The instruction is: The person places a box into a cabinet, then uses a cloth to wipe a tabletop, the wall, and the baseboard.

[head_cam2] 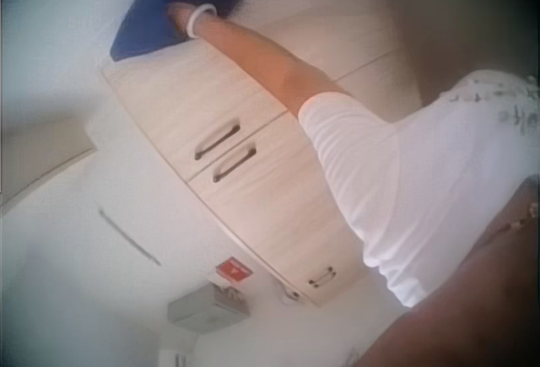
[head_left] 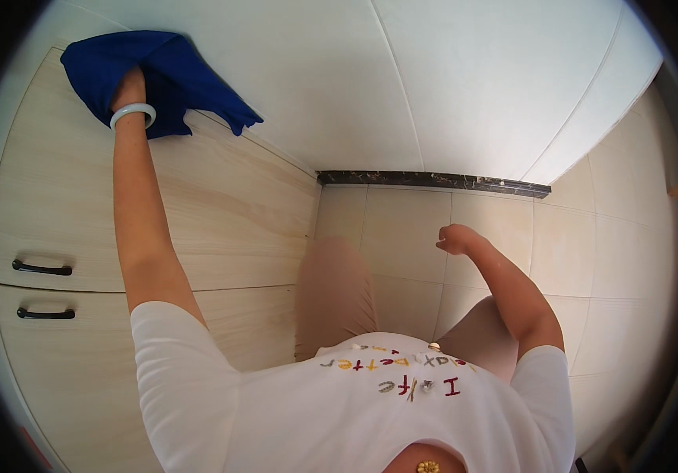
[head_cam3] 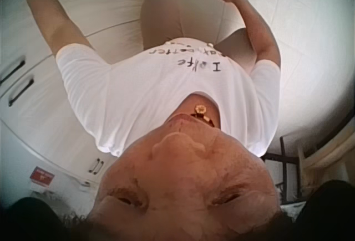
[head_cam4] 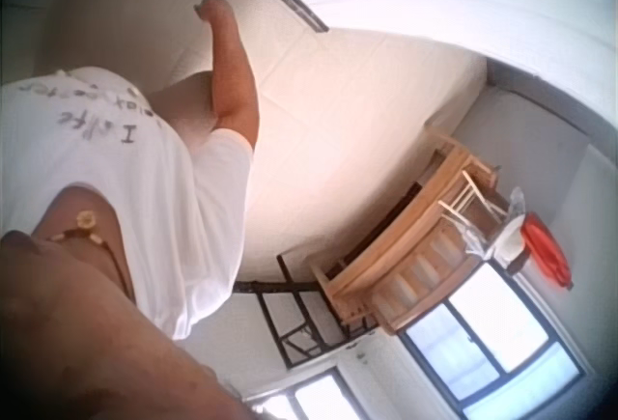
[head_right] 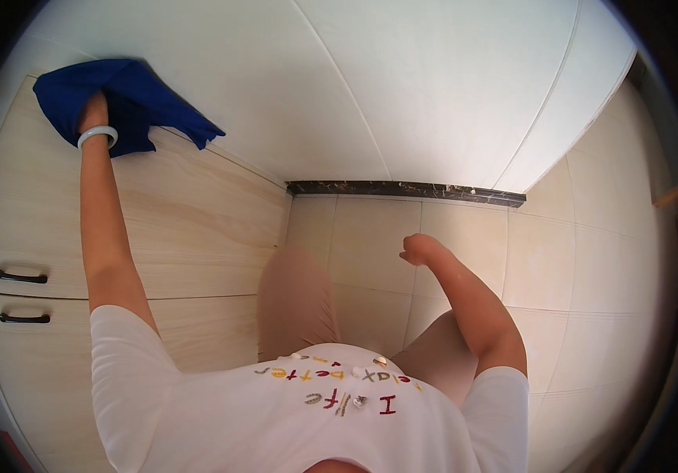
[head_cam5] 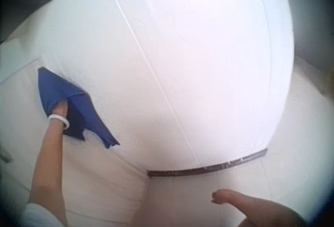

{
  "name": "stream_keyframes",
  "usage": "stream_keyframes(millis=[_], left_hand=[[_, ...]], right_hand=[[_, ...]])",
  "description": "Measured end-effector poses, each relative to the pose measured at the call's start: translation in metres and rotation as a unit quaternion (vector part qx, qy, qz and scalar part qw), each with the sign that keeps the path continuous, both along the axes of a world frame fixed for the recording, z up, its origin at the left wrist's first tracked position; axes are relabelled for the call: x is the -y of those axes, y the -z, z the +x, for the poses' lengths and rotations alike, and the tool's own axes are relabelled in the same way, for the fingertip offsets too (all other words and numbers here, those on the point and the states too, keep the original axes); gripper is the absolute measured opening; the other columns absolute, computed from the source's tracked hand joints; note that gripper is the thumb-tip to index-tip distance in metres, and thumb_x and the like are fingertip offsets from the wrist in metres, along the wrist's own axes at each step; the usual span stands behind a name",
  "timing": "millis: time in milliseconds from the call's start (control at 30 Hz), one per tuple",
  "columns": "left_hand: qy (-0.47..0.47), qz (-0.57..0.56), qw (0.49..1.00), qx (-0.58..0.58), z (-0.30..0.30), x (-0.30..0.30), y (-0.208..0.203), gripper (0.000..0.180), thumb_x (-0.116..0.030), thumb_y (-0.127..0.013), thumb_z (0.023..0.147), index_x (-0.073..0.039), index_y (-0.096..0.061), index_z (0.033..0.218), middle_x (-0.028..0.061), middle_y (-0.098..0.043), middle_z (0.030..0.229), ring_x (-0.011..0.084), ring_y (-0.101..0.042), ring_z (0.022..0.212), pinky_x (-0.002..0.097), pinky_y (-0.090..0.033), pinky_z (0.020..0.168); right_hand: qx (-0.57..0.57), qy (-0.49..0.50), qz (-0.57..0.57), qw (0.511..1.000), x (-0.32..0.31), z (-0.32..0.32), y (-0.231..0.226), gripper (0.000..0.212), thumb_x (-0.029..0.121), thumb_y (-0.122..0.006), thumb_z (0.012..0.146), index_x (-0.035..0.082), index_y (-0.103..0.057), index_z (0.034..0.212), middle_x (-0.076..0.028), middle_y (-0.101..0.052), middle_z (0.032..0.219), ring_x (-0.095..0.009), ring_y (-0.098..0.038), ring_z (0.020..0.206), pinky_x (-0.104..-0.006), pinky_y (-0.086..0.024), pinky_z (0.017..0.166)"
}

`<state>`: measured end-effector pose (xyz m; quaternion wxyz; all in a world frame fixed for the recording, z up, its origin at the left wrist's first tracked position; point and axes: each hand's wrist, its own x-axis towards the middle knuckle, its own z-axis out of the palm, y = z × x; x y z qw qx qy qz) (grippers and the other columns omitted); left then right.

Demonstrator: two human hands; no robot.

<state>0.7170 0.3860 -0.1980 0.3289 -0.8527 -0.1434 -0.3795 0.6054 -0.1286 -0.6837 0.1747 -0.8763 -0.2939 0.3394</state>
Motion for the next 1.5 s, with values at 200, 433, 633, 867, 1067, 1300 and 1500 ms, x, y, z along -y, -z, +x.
stream_keyframes(millis=[200, 433, 633, 867, 1067, 1300, 1500], left_hand=[[0.034, -0.112, 0.992, -0.041, 0.066, 0.050, 0.109, 0.031, -0.026, -0.052, 0.093, -0.003, -0.064, 0.111, 0.0193, -0.064, 0.112, 0.0331, -0.062, 0.100, 0.0403, -0.048, 0.088], [0.079, -0.250, 0.961, -0.086, 0.071, 0.108, 0.253, 0.033, -0.026, -0.052, 0.093, -0.004, -0.062, 0.115, 0.0185, -0.061, 0.117, 0.0322, -0.059, 0.105, 0.0396, -0.046, 0.092], [0.272, -0.241, 0.931, 0.019, 0.074, 0.197, 0.223, 0.034, -0.026, -0.053, 0.093, -0.005, -0.060, 0.118, 0.0178, -0.059, 0.121, 0.0313, -0.056, 0.110, 0.0390, -0.044, 0.096], [0.530, -0.085, 0.840, 0.082, 0.093, 0.375, 0.108, 0.037, -0.027, -0.053, 0.093, -0.005, -0.057, 0.123, 0.0170, -0.057, 0.126, 0.0304, -0.053, 0.115, 0.0383, -0.041, 0.100], [0.633, -0.030, 0.771, -0.061, 0.106, 0.490, 0.134, 0.039, -0.027, -0.053, 0.094, -0.006, -0.055, 0.126, 0.0163, -0.054, 0.130, 0.0296, -0.051, 0.120, 0.0377, -0.039, 0.103], [0.681, -0.076, 0.651, -0.328, 0.065, 0.530, 0.263, 0.042, -0.027, -0.054, 0.094, -0.007, -0.053, 0.131, 0.0155, -0.052, 0.134, 0.0286, -0.048, 0.125, 0.0370, -0.036, 0.107], [0.502, -0.017, 0.697, -0.512, -0.006, 0.523, 0.286, 0.020, -0.013, -0.056, 0.085, -0.005, -0.066, 0.100, 0.0169, -0.066, 0.101, 0.0352, -0.062, 0.095, 0.0416, -0.049, 0.085]], right_hand=[[-0.020, 0.008, -0.026, 0.999, 0.001, -0.004, -0.001, 0.037, 0.036, -0.061, 0.085, 0.006, -0.067, 0.105, -0.017, -0.068, 0.100, -0.037, -0.063, 0.095, -0.0450, -0.050, 0.081], [-0.040, -0.007, -0.033, 0.999, -0.027, -0.004, -0.002, 0.035, 0.034, -0.059, 0.086, 0.004, -0.068, 0.101, -0.017, -0.068, 0.101, -0.036, -0.063, 0.095, -0.0461, -0.051, 0.081], [-0.038, -0.038, -0.087, 0.995, -0.041, -0.005, -0.001, 0.032, 0.033, -0.059, 0.087, 0.006, -0.071, 0.101, -0.013, -0.068, 0.102, -0.035, -0.064, 0.096, -0.0473, -0.050, 0.080], [-0.011, -0.055, -0.080, 0.995, -0.043, -0.008, 0.005, 0.024, 0.024, -0.063, 0.084, 0.006, -0.072, 0.097, -0.012, -0.068, 0.101, -0.034, -0.064, 0.092, -0.0480, -0.050, 0.075], [-0.015, -0.054, -0.046, 0.997, -0.048, -0.004, -0.016, 0.021, 0.013, -0.062, 0.081, 0.003, -0.072, 0.096, -0.014, -0.067, 0.104, -0.035, -0.063, 0.092, -0.0497, -0.050, 0.074], [0.028, 0.017, 0.029, 0.999, -0.045, 0.006, -0.005, 0.022, 0.016, -0.060, 0.079, 0.005, -0.072, 0.094, -0.014, -0.069, 0.097, -0.035, -0.065, 0.089, -0.0470, -0.051, 0.074], [0.048, 0.163, 0.144, 0.975, -0.024, 0.019, -0.014, 0.029, 0.025, -0.056, 0.083, 0.000, -0.068, 0.093, -0.019, -0.068, 0.095, -0.035, -0.065, 0.090, -0.0452, -0.051, 0.076]])
